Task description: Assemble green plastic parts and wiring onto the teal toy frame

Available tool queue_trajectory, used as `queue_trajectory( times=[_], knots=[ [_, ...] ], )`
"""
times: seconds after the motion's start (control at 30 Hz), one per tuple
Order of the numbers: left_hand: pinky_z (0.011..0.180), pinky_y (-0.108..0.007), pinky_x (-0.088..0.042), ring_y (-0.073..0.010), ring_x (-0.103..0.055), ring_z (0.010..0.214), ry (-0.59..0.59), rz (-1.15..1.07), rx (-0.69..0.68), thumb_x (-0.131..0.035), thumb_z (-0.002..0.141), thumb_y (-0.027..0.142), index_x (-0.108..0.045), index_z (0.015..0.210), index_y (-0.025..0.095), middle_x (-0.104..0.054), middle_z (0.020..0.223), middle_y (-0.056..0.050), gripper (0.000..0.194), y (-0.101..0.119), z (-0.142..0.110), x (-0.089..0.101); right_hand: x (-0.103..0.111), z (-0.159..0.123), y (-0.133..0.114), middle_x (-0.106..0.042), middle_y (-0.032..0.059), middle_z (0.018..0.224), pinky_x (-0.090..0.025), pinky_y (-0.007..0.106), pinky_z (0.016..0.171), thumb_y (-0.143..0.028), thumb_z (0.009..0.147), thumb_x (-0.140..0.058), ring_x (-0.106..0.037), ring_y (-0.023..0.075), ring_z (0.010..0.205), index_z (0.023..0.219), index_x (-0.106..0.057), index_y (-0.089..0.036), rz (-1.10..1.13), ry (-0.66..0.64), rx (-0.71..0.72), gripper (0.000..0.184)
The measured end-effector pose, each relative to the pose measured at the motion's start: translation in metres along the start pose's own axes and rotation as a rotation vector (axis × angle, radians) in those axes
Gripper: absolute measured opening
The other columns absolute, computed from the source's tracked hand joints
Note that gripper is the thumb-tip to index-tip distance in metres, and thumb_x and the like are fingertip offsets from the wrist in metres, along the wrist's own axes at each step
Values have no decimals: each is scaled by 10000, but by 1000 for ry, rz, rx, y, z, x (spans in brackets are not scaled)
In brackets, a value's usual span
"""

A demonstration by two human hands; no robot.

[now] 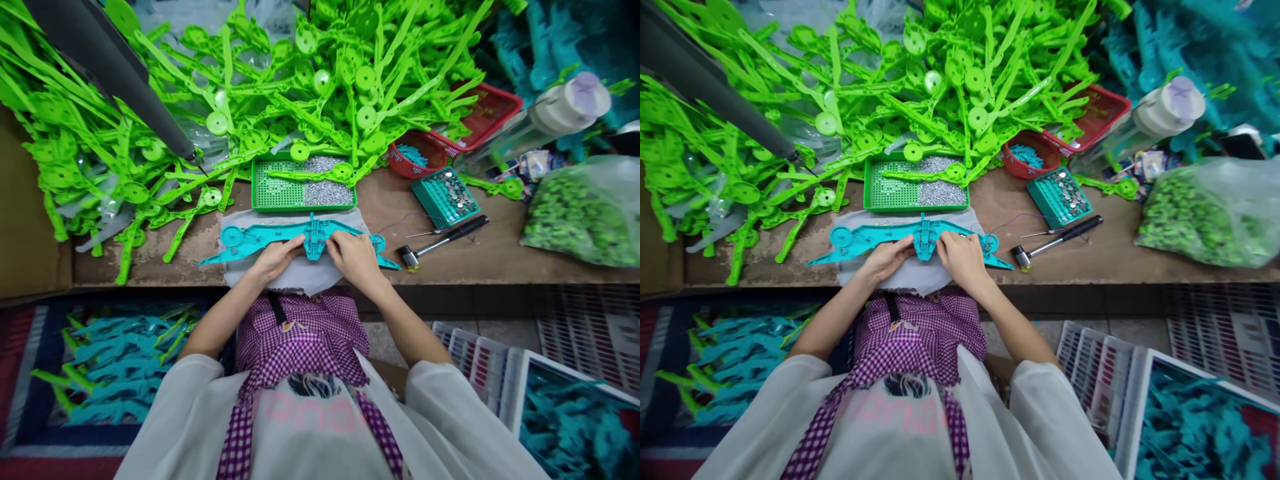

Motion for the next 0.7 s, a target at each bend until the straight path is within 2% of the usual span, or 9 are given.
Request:
queue_trajectory(
  times=[0.17,0.33,0.57,0.7],
  knots=[
    [1061,-483,-499,-316,-668,1179,0,-9,-20,-892,701,326,-747,1176,208,-786,1039,-71,511,0,1,1,0,5,-4,-739,86,878,-253,335,714,-295,1038,-346,-611,217,758,910,-633,-185,-63,-71,-36,333],
    [1097,-484,-467,-313,-666,1188,6,-20,-26,-895,700,355,-745,1188,207,-788,1030,-69,532,-4,2,3,1,3,-3,-753,85,892,-236,333,676,-297,1040,-335,-607,208,726,923,-636,-186,-100,-102,-26,341],
    [1143,-484,-424,-316,-634,1244,4,-69,-17,-900,688,266,-775,1066,177,-787,972,-67,408,-4,2,3,0,8,-17,-749,114,931,-267,353,698,-305,1049,-344,-614,229,740,1002,-643,-180,-158,-96,-8,327],
    [1134,-494,-439,-332,-633,1235,29,-92,-34,-892,693,254,-785,926,151,-781,935,-86,276,-4,3,6,-4,6,-13,-744,130,966,-323,363,726,-324,1047,-387,-639,255,800,1043,-629,-170,-75,-89,-40,287]
  ],
)
Point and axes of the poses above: each hand's wrist, its own z-axis towards the middle knuckle, its own x-axis out of the back of the hand, y = z × x, the point moved 9 cm from there along z, towards the middle knuckle
